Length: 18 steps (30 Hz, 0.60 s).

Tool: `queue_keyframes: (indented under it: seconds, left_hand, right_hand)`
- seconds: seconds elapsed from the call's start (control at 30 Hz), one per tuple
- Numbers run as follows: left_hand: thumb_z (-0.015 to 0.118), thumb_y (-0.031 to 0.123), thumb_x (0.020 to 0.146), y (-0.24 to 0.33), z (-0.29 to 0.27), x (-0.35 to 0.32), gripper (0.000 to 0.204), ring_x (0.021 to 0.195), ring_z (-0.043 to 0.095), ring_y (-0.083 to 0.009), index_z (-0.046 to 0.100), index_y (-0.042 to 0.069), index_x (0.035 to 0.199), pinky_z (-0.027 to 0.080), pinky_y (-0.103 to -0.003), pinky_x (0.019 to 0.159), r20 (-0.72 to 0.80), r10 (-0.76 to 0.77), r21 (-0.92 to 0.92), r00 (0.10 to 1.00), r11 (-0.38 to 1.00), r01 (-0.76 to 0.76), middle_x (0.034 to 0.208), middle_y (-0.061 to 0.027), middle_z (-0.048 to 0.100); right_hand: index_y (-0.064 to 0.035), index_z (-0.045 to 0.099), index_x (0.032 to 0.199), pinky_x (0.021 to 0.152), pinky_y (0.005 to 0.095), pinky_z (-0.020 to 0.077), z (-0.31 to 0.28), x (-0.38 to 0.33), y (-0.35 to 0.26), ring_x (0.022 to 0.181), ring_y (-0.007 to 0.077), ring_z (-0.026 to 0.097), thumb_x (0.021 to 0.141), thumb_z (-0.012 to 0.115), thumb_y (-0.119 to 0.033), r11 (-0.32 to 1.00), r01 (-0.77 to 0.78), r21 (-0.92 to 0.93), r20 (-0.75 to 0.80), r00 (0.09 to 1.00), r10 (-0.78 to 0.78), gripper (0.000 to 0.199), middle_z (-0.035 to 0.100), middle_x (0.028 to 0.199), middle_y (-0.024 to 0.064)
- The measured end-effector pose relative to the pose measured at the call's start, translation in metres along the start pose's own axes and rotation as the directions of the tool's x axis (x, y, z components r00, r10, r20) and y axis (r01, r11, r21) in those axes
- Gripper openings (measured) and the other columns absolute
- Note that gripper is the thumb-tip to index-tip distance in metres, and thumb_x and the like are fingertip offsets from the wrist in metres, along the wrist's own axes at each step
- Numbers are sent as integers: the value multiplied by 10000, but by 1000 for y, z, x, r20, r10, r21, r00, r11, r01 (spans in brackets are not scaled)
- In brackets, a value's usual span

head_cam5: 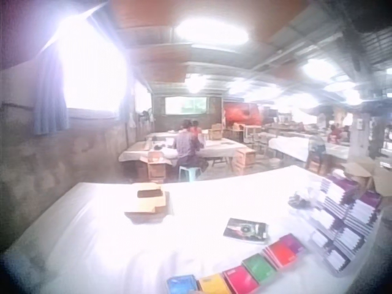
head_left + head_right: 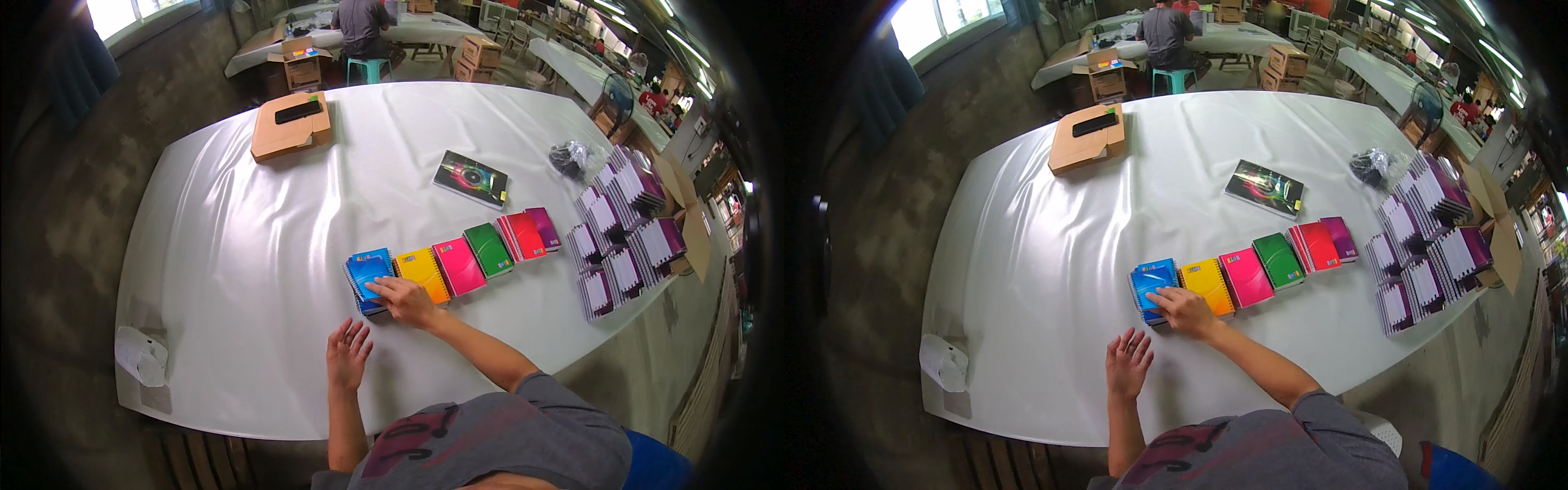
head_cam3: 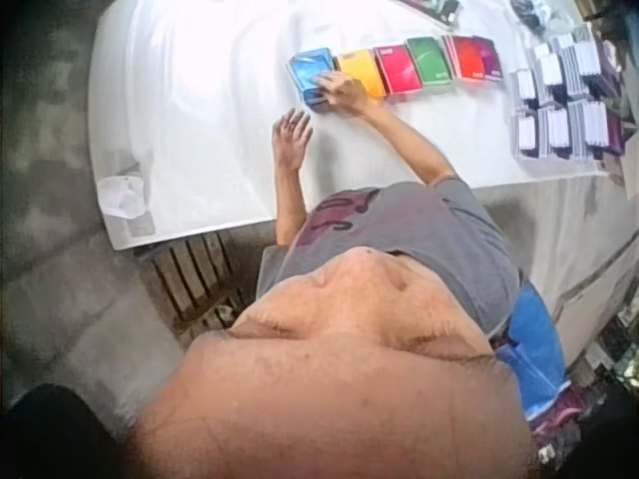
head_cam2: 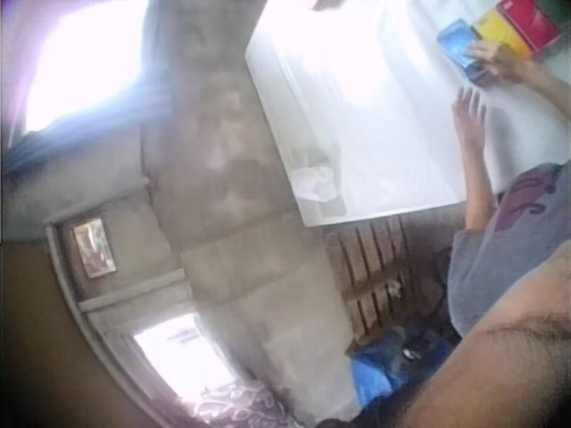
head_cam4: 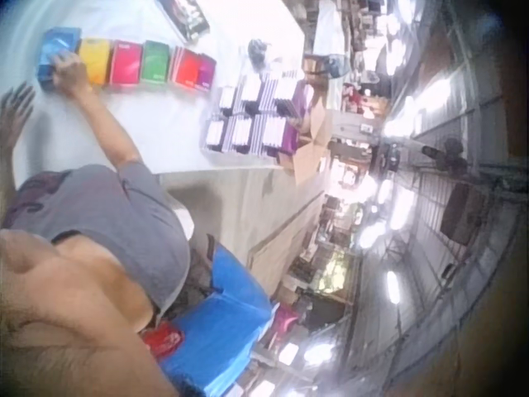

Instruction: The person picks up colorful spiral-bound notebooks from a table and stacks them into neat piles. They handle the notebooks one by one, arranging them by color and size, and place the completed stacks on the table.

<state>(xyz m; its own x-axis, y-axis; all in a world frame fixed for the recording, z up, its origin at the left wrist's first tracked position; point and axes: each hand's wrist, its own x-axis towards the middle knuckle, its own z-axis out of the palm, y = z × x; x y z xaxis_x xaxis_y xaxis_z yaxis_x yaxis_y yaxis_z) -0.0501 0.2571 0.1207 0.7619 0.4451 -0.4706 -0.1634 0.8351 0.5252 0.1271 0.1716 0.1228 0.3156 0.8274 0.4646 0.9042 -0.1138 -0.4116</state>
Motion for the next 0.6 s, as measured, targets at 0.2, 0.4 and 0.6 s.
queue_keyframes:
  seconds: [0.2, 0.4, 0.6]
  left_hand:
    - [514, 252, 758, 22, 3, 9, 557, 1110, 490, -308, 404, 1, 1243, 414, -464, 922, 406, -29, -243, 914, 960, 138, 1237, -129, 479]
    - [492, 110, 726, 44, -5, -15, 632, 1166, 435, -366, 298, -40, 1308, 438, -558, 870, 239, 100, 19, 966, 994, -108, 1280, -174, 426]
    - [484, 344, 850, 34, -28, -15, 604, 1150, 438, -384, 317, -23, 1300, 413, -666, 796, 232, -55, -46, 971, 997, 68, 1257, -180, 434]
  right_hand:
    - [-151, 504, 1223, 963, 393, 355, -49, -3, -67, 1179, 260, 441, 865, 530, -332, 896, 376, 237, 249, 868, -430, 401, 470, 1261, 116]
    - [-103, 436, 1277, 1001, 416, 320, -4, 1, -9, 1241, 279, 377, 850, 549, -296, 998, -59, -18, 310, 949, 62, 482, 398, 1337, 137]
    - [-58, 576, 1094, 904, 392, 428, 20, -20, 7, 1023, 247, 572, 750, 616, -104, 999, 16, -50, 72, 997, -12, 350, 596, 1091, 117]
